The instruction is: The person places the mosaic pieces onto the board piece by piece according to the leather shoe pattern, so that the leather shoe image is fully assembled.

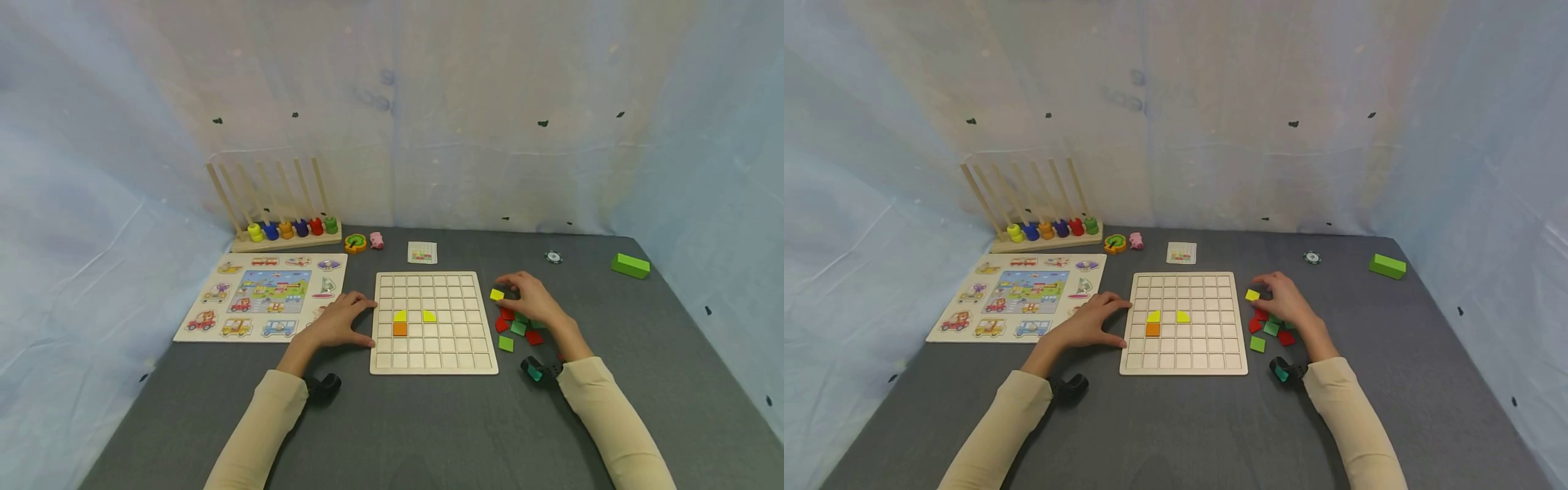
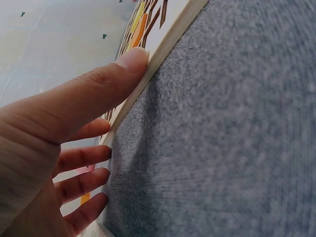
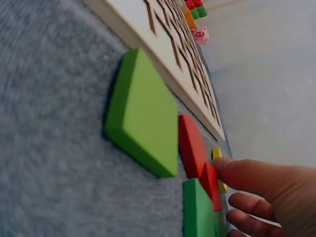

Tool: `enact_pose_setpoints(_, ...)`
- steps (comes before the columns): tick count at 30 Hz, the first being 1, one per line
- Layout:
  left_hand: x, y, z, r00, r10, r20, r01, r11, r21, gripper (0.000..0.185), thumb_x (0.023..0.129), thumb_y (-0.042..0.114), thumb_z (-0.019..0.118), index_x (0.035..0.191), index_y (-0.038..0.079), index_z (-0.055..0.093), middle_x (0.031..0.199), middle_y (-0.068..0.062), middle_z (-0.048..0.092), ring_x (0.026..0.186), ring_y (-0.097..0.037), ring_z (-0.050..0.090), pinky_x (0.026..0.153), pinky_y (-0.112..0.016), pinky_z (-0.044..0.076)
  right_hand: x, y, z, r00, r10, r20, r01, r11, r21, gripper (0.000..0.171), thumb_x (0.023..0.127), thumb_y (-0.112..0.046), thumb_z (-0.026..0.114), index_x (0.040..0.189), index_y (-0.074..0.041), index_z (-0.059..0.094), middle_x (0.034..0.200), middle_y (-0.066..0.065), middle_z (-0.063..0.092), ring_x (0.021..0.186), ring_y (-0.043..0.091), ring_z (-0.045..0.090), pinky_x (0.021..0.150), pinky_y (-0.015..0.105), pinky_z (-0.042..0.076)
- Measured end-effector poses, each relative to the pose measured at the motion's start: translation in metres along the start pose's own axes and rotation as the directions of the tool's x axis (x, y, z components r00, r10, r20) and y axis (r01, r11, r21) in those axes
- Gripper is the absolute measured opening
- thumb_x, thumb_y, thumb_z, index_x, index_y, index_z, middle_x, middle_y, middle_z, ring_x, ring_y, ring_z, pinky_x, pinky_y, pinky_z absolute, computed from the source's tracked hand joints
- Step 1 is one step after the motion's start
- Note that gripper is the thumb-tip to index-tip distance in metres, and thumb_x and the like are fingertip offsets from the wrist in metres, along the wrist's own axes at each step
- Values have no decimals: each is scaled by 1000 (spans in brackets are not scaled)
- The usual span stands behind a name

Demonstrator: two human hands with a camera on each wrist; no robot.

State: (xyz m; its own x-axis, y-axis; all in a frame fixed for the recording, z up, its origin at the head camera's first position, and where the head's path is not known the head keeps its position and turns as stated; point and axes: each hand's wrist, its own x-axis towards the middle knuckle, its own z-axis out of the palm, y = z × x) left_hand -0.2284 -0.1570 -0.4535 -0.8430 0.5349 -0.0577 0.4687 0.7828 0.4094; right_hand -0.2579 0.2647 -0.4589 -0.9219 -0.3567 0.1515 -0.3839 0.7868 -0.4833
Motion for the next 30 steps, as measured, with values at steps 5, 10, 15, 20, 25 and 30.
enact_pose_setpoints(5,1,0,0,1000,0,1,0,1000,-2,79,69,53,76,135,18,49,127,-6,45,114,-24,41,97,-47,36,2,1,3,1000,4,5,-4,1000,-9,39,83,-19,71,115,2,62,106,18,58,92,30,55,79,47,44)
enact_pose_setpoints(10,1,0,0,1000,-2,0,2,1000,-8,79,69,53,76,134,18,49,127,-5,46,114,-25,41,97,-47,36,6,-3,5,1000,3,-1,-3,1000,-23,34,83,-18,71,110,1,65,98,14,61,86,26,56,75,44,45)
enact_pose_setpoints(15,1,-1,1,1000,2,-4,-2,1000,-2,79,69,54,75,134,18,49,127,-5,46,114,-24,41,97,-46,36,11,-17,9,999,-33,-13,33,999,-6,31,82,-17,72,108,-1,67,96,12,62,85,25,55,75,42,44)
enact_pose_setpoints(20,0,-1,1,1000,-2,-3,2,1000,-6,79,69,54,76,134,18,49,127,-5,46,114,-25,41,97,-46,36,13,-41,16,993,-114,14,113,992,61,29,81,-12,72,108,-2,67,97,11,59,84,25,54,72,40,43)
enact_pose_setpoints(25,1,-1,2,1000,-7,-4,7,1000,2,79,69,55,75,134,19,49,127,-5,46,114,-24,41,97,-47,36,16,-66,26,979,-198,43,189,970,150,28,81,-10,72,108,-4,67,99,8,59,85,24,54,72,38,45)
enact_pose_setpoints(30,1,-1,1,1000,-3,-7,3,1000,10,80,68,56,75,134,19,50,126,-5,46,112,-24,42,96,-46,36,17,-89,37,959,-277,52,261,943,207,30,80,-10,72,109,-4,66,102,6,62,88,23,57,75,39,48)
